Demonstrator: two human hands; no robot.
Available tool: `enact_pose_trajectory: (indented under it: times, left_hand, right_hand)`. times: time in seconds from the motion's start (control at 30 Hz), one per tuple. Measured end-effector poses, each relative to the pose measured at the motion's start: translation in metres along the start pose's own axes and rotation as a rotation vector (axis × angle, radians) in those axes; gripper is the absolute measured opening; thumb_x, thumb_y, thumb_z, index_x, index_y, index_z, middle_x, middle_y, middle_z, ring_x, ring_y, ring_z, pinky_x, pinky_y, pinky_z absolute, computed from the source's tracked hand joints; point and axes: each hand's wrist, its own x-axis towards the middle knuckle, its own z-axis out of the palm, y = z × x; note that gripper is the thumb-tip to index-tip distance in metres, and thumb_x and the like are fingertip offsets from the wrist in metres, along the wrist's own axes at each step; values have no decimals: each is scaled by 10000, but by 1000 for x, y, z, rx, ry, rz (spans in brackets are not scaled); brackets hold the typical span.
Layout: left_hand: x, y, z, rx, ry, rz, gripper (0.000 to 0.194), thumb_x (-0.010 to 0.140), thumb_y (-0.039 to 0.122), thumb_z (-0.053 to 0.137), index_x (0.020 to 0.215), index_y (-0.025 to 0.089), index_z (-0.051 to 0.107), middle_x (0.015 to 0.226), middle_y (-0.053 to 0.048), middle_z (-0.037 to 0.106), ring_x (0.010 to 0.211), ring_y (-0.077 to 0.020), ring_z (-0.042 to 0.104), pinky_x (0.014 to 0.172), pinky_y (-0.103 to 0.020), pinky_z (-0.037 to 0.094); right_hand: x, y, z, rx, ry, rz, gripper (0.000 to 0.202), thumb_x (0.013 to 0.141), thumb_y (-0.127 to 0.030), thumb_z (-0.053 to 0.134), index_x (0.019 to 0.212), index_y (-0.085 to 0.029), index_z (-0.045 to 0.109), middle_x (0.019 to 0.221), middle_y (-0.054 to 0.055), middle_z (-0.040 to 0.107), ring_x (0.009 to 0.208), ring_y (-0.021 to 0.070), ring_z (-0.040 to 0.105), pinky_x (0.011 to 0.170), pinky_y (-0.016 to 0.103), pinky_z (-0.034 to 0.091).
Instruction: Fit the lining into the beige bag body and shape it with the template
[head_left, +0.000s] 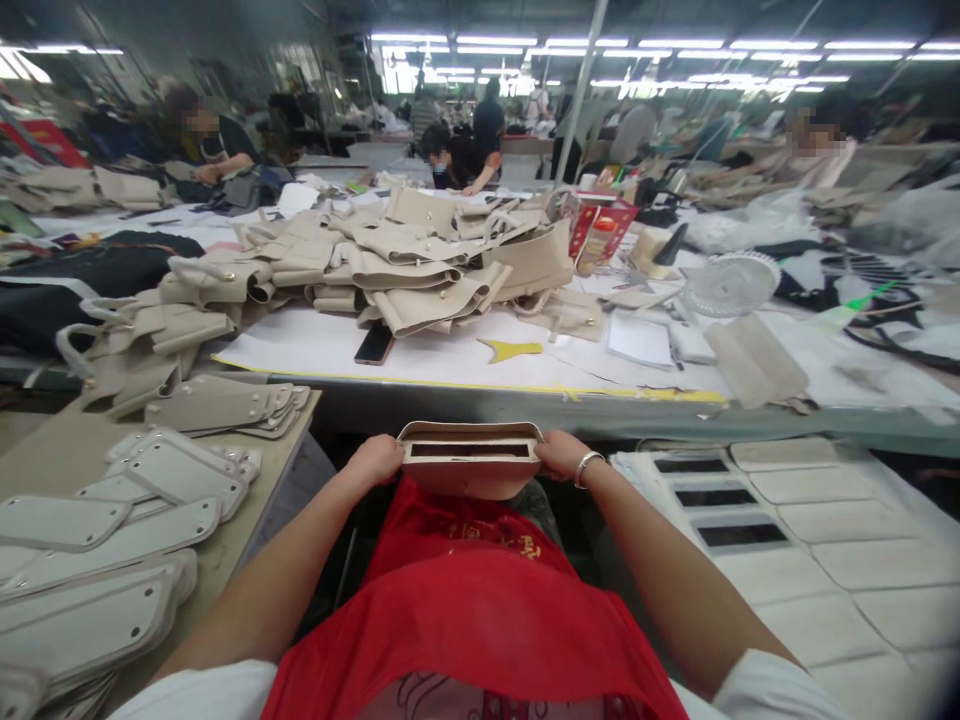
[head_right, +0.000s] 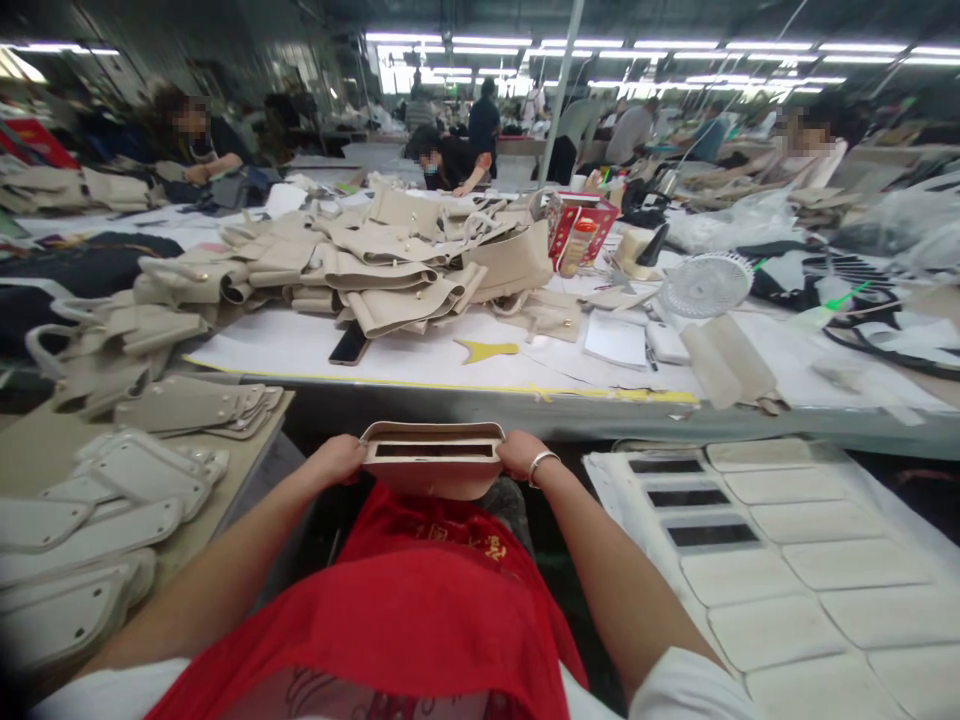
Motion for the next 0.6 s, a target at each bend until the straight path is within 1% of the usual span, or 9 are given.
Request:
enact_pose_trajectory:
  times: [0.13, 0.23, 0.3, 0.37, 0.47, 0.53, 0.6]
  left_hand:
    - [-6, 3, 1, 84, 29, -16, 329, 770, 347, 433, 676, 98, 625, 649, -164, 652, 506, -218, 617, 464, -259, 447]
    - [-9, 4, 1, 87, 31, -34, 314, 769, 336, 435, 705, 98, 629, 665, -150, 660, 521, -203, 623, 479, -244, 453]
    - [-8, 5, 0, 62, 12, -27, 332, 771, 365, 435, 733, 99, 629, 702, -136, 666, 520, -194, 625, 470, -237, 457]
    - [-6, 6, 0, 35, -6, -6, 356, 758, 416, 455, 742, 106, 630, 703, -116, 667, 526, -192, 627, 467, -235, 462]
    - [-2, 6, 1, 32, -5, 26, 348, 720, 442, 498, 684, 121, 628, 612, -90, 647, 531, -201, 624, 473, -237, 465]
    - [3, 5, 2, 54, -12, 40, 333, 713, 428, 499, 630, 127, 612, 562, -84, 629, 524, -205, 619, 465, -236, 459]
    - [9, 3, 1, 52, -40, 36, 330, 710, 423, 492, 608, 126, 594, 555, -81, 622, 522, -208, 619, 458, -236, 458]
  right_hand:
    - [2, -1, -1, -61, 22, -30, 205, 709, -191, 421, 592, -117, 573, 501, 95, 574, 418, 175, 526, 473, 283, 415]
    - [4, -2, -2, -114, 32, -64, 227, 725, -206, 422, 614, -109, 594, 539, 117, 592, 485, 197, 557, 545, 299, 420]
    - [5, -1, -3, -136, 31, -77, 250, 741, -214, 413, 631, -104, 609, 560, 126, 605, 513, 200, 569, 570, 297, 419]
    - [4, 1, -3, -144, 28, -71, 289, 763, -220, 386, 642, -101, 619, 577, 127, 620, 496, 186, 563, 556, 283, 415]
    - [1, 4, -1, -146, 30, -48, 341, 782, -231, 352, 647, -100, 636, 602, 124, 641, 493, 168, 562, 537, 259, 409]
    - [-1, 6, 0, -154, 46, -46, 352, 783, -249, 358, 671, -97, 655, 652, 129, 658, 573, 179, 590, 564, 249, 411]
    - [-1, 6, 1, -167, 70, -52, 358, 783, -268, 369, 716, -88, 671, 733, 147, 671, 688, 202, 611, 607, 246, 414]
